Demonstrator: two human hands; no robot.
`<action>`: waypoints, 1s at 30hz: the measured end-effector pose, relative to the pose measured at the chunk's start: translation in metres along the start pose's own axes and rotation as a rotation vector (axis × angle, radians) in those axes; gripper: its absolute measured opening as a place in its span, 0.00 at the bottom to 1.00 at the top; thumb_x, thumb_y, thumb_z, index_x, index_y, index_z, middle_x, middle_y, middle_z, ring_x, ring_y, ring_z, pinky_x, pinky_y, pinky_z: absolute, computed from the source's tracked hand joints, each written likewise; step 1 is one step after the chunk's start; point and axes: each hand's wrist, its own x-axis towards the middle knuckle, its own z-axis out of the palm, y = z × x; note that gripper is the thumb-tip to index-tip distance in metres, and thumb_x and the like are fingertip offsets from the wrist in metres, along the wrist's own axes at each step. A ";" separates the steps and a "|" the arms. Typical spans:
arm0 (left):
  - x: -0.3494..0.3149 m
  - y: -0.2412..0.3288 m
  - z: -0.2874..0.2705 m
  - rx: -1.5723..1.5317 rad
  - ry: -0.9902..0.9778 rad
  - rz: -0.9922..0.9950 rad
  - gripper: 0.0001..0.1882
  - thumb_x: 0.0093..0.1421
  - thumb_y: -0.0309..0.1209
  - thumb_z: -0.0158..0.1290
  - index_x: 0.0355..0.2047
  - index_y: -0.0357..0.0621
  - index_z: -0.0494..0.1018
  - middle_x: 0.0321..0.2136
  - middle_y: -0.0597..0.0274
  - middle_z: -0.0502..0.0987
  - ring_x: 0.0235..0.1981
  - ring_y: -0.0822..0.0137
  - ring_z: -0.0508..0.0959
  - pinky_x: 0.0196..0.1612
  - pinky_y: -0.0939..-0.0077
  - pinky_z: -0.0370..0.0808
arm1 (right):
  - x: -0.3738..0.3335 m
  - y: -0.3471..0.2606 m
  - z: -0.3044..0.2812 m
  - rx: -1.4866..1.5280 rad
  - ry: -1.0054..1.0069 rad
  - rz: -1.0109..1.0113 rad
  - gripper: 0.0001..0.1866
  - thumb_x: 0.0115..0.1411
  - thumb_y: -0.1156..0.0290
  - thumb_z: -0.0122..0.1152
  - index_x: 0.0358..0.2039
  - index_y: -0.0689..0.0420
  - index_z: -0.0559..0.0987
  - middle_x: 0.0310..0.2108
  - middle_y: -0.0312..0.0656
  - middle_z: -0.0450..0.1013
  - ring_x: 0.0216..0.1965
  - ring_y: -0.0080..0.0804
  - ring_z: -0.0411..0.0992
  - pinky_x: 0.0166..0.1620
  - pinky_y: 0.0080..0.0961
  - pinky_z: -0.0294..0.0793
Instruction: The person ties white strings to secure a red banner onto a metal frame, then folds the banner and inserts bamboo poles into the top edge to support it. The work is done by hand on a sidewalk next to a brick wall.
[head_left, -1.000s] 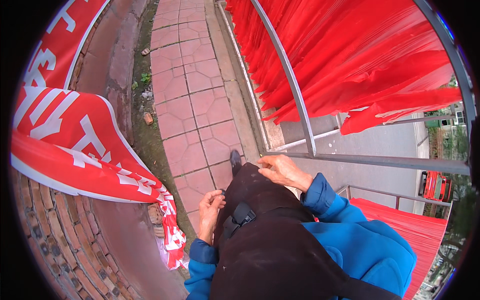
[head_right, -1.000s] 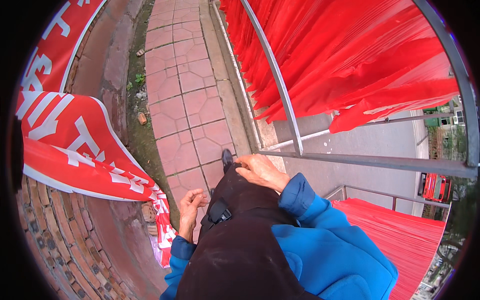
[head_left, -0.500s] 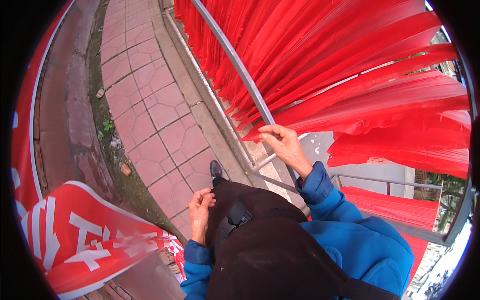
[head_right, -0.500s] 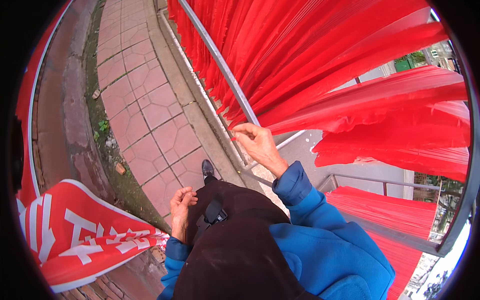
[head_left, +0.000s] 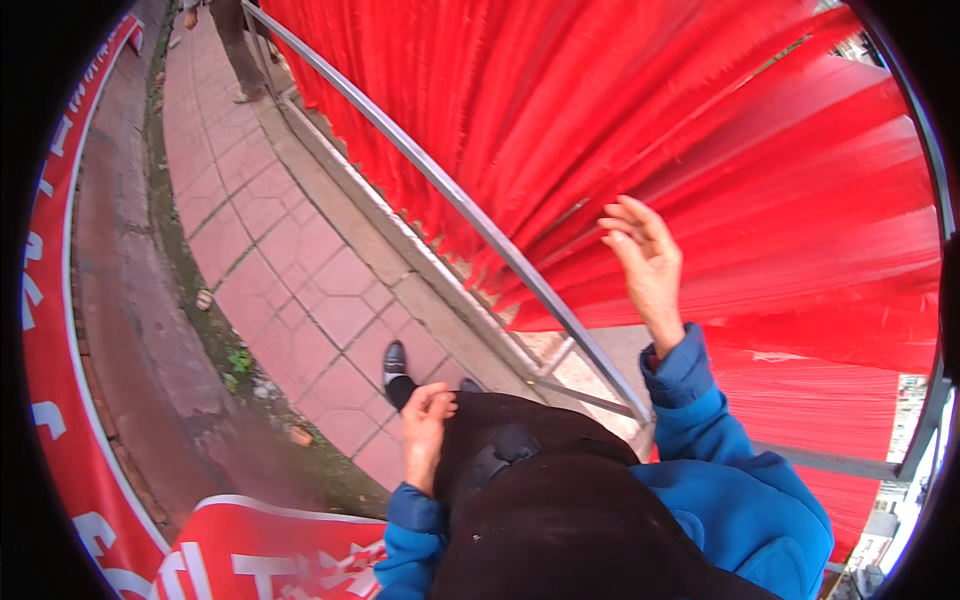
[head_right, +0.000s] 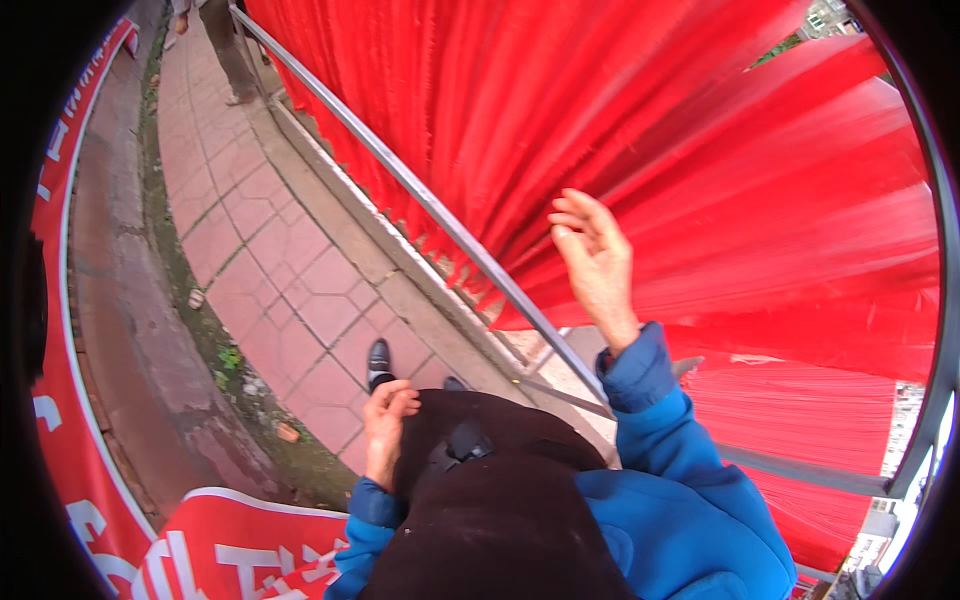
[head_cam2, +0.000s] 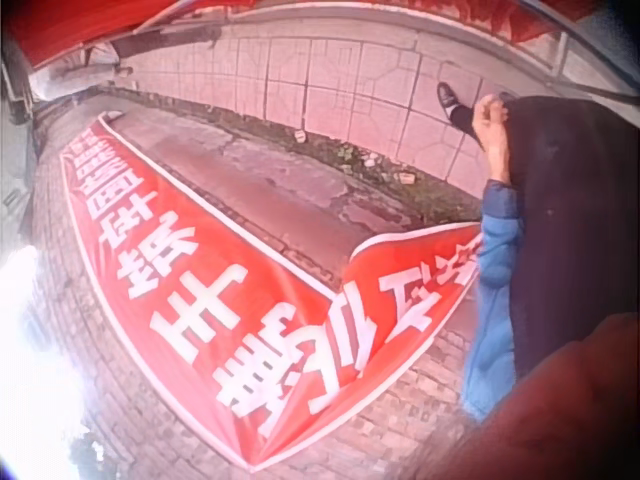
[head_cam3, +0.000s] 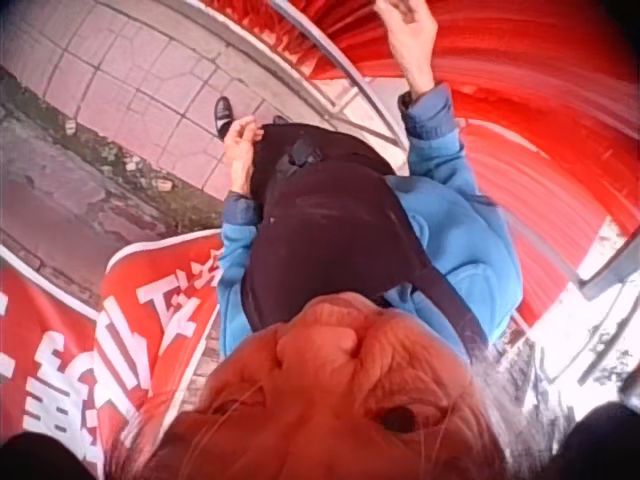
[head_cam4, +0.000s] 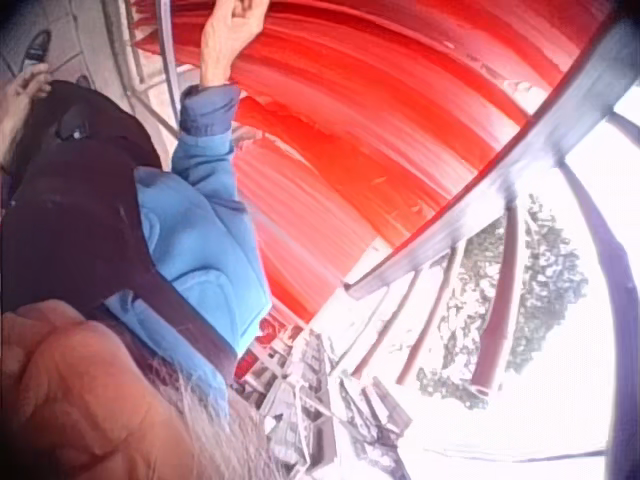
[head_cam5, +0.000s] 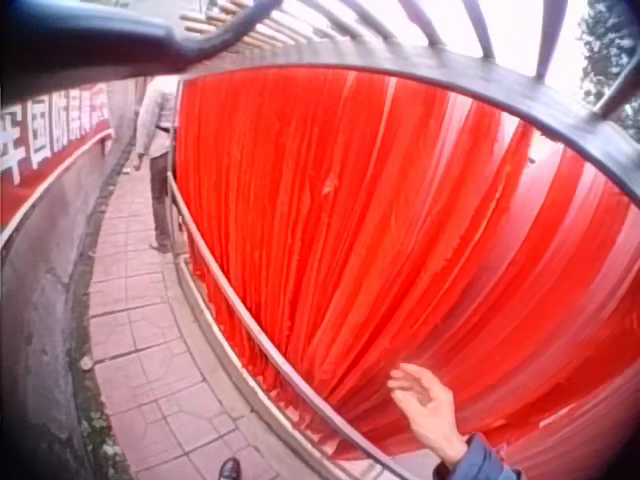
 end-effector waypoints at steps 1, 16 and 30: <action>0.010 0.011 -0.002 0.025 -0.012 -0.029 0.10 0.61 0.26 0.52 0.42 0.37 0.74 0.32 0.58 0.79 0.29 0.71 0.77 0.33 0.79 0.74 | 0.009 -0.004 0.005 -0.022 0.050 -0.018 0.23 0.60 0.83 0.56 0.57 0.62 0.68 0.49 0.45 0.71 0.47 0.27 0.71 0.48 0.19 0.73; 0.113 0.163 -0.019 0.502 -0.348 0.064 0.11 0.62 0.27 0.52 0.43 0.37 0.73 0.29 0.68 0.75 0.31 0.77 0.73 0.36 0.81 0.70 | 0.088 -0.004 0.047 -0.627 0.398 -0.037 0.16 0.62 0.68 0.56 0.22 0.65 0.67 0.14 0.42 0.55 0.20 0.23 0.51 0.21 0.29 0.55; 0.143 0.230 0.134 0.410 -0.555 0.613 0.10 0.57 0.25 0.52 0.40 0.36 0.74 0.26 0.57 0.77 0.27 0.70 0.76 0.33 0.75 0.74 | 0.050 0.016 0.026 -0.589 0.352 -0.086 0.11 0.61 0.72 0.54 0.24 0.64 0.72 0.16 0.48 0.69 0.20 0.27 0.72 0.24 0.27 0.68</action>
